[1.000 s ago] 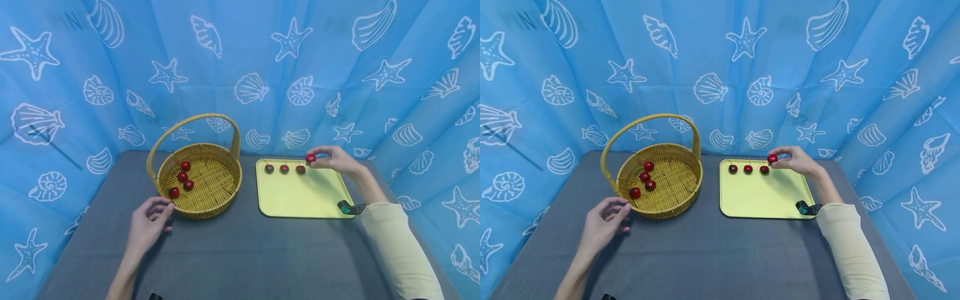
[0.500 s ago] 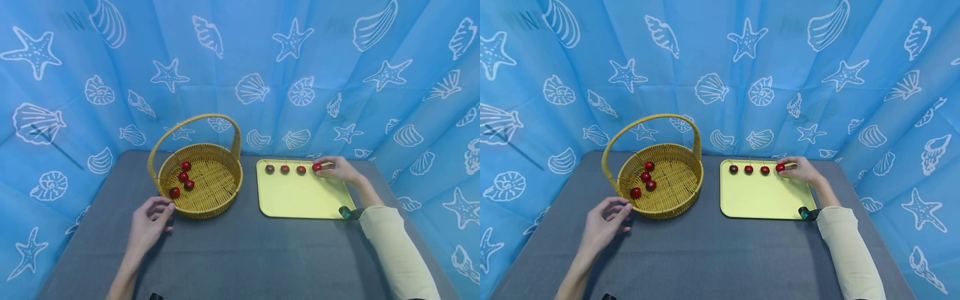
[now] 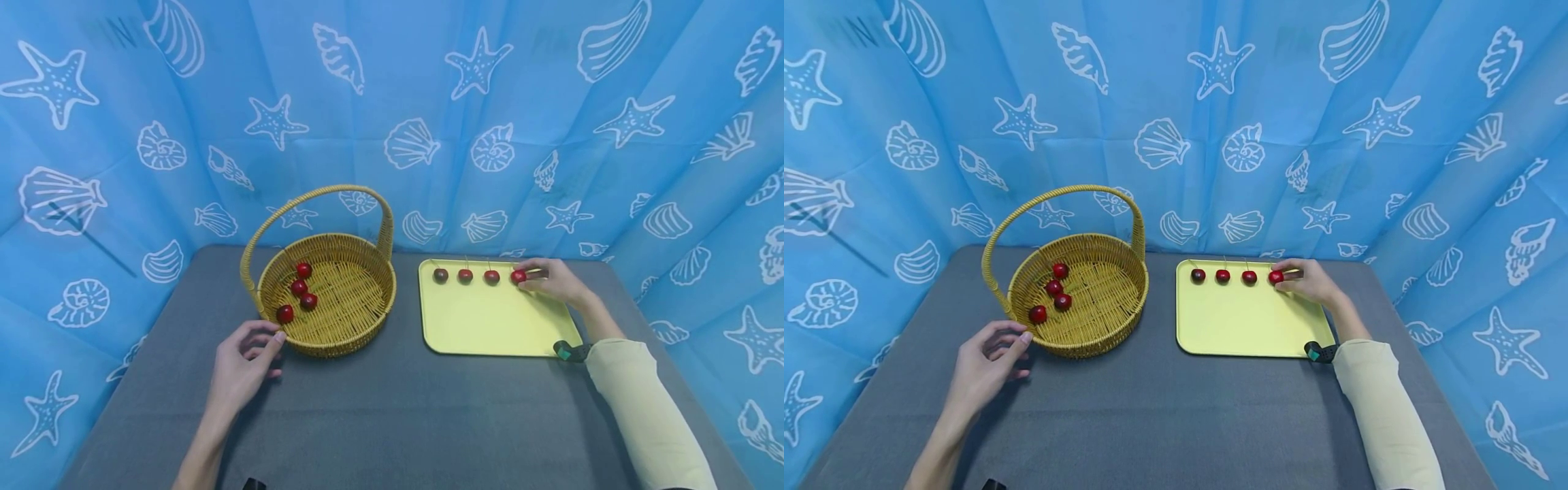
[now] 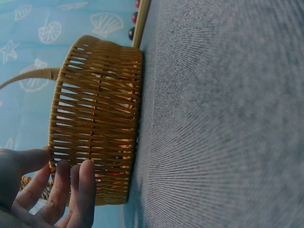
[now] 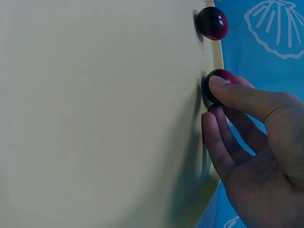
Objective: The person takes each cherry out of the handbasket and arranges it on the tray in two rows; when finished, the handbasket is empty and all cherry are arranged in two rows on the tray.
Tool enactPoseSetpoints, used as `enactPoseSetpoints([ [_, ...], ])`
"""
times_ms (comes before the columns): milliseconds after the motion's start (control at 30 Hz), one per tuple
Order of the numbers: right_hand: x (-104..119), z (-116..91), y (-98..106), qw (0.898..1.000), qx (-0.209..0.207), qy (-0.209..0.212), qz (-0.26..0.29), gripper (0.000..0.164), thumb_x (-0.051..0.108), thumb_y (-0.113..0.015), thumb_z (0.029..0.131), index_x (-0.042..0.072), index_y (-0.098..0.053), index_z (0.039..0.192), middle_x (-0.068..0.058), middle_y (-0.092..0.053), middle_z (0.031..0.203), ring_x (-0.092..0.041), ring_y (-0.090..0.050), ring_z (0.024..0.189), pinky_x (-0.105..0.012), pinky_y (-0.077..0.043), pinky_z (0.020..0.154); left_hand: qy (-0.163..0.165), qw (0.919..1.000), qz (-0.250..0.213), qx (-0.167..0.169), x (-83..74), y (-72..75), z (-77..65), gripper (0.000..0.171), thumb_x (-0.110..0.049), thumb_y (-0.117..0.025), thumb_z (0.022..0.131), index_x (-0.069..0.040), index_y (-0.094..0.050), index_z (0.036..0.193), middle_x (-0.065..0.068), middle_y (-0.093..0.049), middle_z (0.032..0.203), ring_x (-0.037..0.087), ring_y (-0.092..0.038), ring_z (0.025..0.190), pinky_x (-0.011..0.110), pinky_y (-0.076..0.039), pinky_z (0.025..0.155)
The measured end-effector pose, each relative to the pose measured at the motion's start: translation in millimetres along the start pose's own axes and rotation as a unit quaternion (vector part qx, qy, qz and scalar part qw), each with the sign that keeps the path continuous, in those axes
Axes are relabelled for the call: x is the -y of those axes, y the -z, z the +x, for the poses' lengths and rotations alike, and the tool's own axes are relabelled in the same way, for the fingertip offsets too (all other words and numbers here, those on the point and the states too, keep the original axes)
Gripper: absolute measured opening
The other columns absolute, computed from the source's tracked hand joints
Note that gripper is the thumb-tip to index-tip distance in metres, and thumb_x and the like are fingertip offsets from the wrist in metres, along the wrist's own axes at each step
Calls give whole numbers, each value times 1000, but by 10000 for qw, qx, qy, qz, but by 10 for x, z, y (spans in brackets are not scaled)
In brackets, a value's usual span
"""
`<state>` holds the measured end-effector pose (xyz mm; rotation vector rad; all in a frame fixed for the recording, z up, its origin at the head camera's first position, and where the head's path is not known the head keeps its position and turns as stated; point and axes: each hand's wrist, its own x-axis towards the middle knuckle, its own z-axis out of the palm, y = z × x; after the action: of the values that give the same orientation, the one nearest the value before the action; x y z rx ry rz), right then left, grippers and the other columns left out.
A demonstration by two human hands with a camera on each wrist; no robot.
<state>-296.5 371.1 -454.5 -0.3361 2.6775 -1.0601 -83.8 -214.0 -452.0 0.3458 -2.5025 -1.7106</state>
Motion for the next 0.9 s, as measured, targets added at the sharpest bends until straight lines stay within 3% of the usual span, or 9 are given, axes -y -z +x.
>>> enactPoseSetpoints([
  [433,32,-34,80,9998,73,3,177,49,6,-72,104,-9,-56,148,-39,-56,152,-56,-63,134,-9,-59,87,29,10000,30,-8,0,12,19,33,-31,-72,107,-11,-65,133,23,-74,118,25,-77,90,34,-72,69],
  [767,202,-95,184,10000,10,64,-22,50,15,-72,106,-5,-57,149,-33,-54,157,-53,-60,138,-16,-61,89,16,10000,2,25,11,8,18,30,-28,-71,108,-12,-65,133,24,-74,119,25,-77,90,34,-72,69],
  [900,330,-96,185,9999,-56,136,-66,48,20,-72,107,1,-60,149,-26,-57,158,-37,-66,136,-15,-57,95,4,10000,14,7,15,6,13,30,-28,-71,108,-12,-66,132,24,-74,118,25,-77,89,33,-72,68],
])
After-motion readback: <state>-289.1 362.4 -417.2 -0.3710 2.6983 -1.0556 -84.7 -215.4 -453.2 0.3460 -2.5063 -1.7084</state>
